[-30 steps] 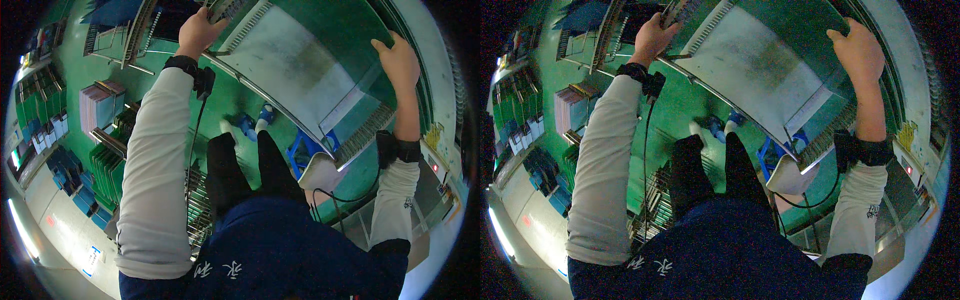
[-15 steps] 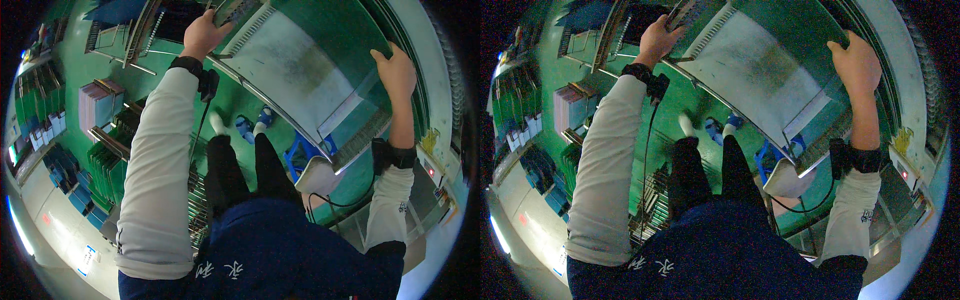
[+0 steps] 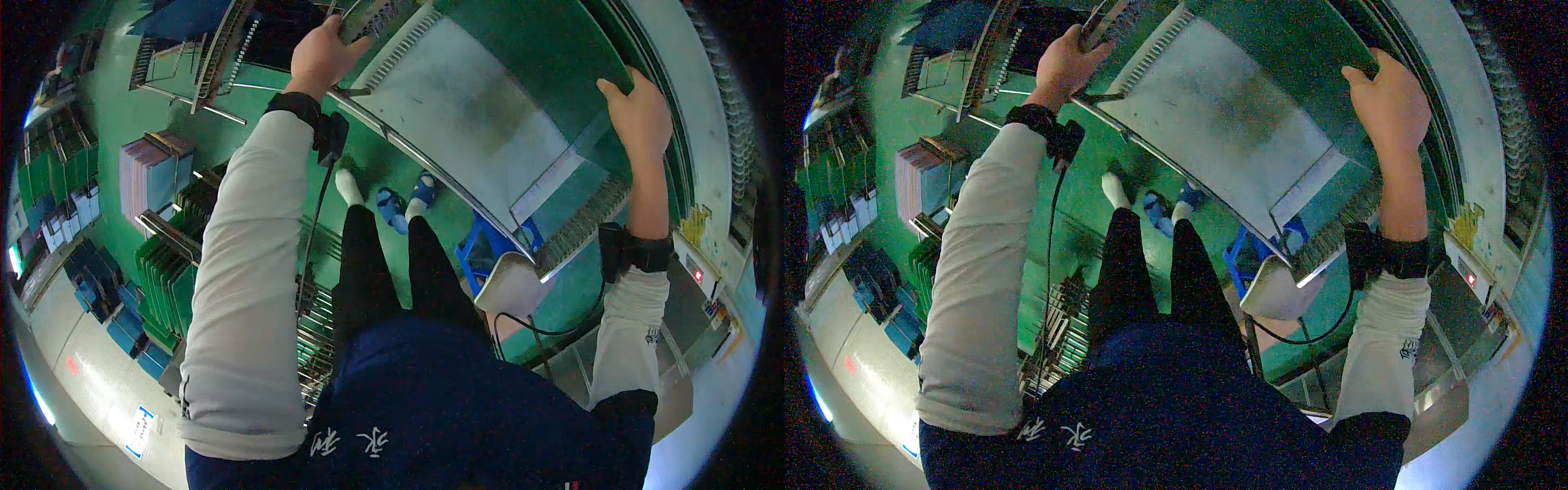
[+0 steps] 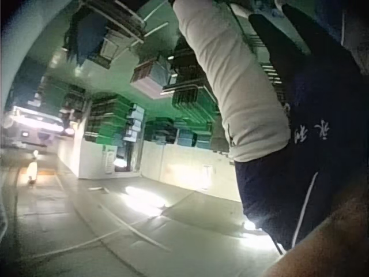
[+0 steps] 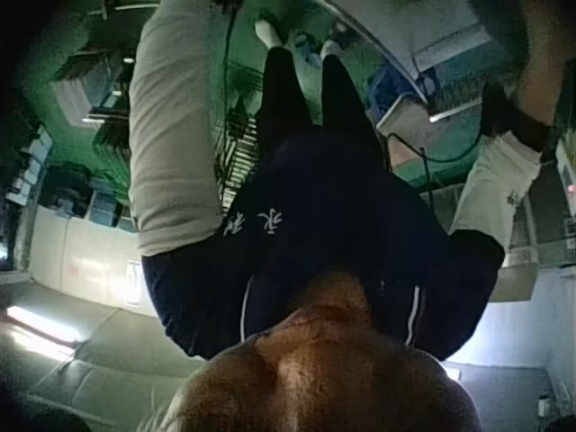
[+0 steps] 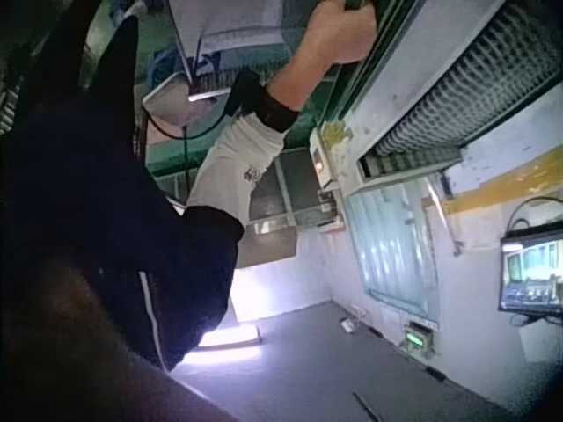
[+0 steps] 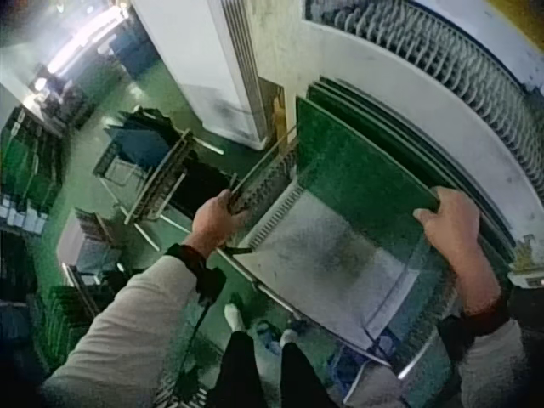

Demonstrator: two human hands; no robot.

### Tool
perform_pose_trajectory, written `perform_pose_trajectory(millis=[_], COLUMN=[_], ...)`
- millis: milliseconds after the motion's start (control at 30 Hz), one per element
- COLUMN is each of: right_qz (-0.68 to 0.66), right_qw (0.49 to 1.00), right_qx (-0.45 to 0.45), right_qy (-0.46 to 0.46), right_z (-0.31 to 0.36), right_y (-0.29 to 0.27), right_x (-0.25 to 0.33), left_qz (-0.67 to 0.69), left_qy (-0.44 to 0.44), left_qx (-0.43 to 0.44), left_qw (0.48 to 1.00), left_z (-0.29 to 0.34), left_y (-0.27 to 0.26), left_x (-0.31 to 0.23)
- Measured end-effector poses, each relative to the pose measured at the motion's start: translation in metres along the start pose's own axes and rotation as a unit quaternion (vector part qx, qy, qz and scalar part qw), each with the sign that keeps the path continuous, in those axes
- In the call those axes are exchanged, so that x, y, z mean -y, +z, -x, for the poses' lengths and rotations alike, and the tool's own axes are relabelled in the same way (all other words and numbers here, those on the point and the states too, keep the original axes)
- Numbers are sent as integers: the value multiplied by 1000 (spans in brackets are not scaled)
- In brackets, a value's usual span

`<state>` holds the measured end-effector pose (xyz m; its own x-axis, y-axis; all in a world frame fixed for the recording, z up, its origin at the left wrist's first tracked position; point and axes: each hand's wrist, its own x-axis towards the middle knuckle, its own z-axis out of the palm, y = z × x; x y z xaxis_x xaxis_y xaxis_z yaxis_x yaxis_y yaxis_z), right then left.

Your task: Load green circuit board panels from a rack into a conveyorized processing machine.

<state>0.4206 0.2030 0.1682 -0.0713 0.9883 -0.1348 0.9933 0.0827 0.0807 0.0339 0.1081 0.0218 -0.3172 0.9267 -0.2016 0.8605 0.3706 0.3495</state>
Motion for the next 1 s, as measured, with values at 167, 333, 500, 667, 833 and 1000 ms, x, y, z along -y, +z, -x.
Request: perform_pose_trajectory(millis=[167, 333, 500, 667, 833, 1000], right_qz=[3, 3, 11, 10, 8, 39], right_qw=[1000, 1000, 999, 1000, 1000, 998], right_qx=[23, 7, -48, 17, -8, -45], right_qy=[10, 15, -13, 8, -4, -15], right_z=[0, -3, -3, -1, -2, -12], right_y=[-5, -3, 8, -10, -2, -1], right_x=[4, 2, -5, 9, 3, 0], left_qz=[6, 3, 0, -10, 8, 16], left_qy=[-3, 3, 0, 8, 0, 4], left_qx=[-5, -23, -27, -34, -7, -7], left_qw=[1000, 1000, 1000, 999, 1000, 1000], left_z=[-1, 0, 1, 1, -5, -5], left_y=[0, -1, -1, 1, -5, -7], left_x=[1, -1, 0, 5, -1, -3])
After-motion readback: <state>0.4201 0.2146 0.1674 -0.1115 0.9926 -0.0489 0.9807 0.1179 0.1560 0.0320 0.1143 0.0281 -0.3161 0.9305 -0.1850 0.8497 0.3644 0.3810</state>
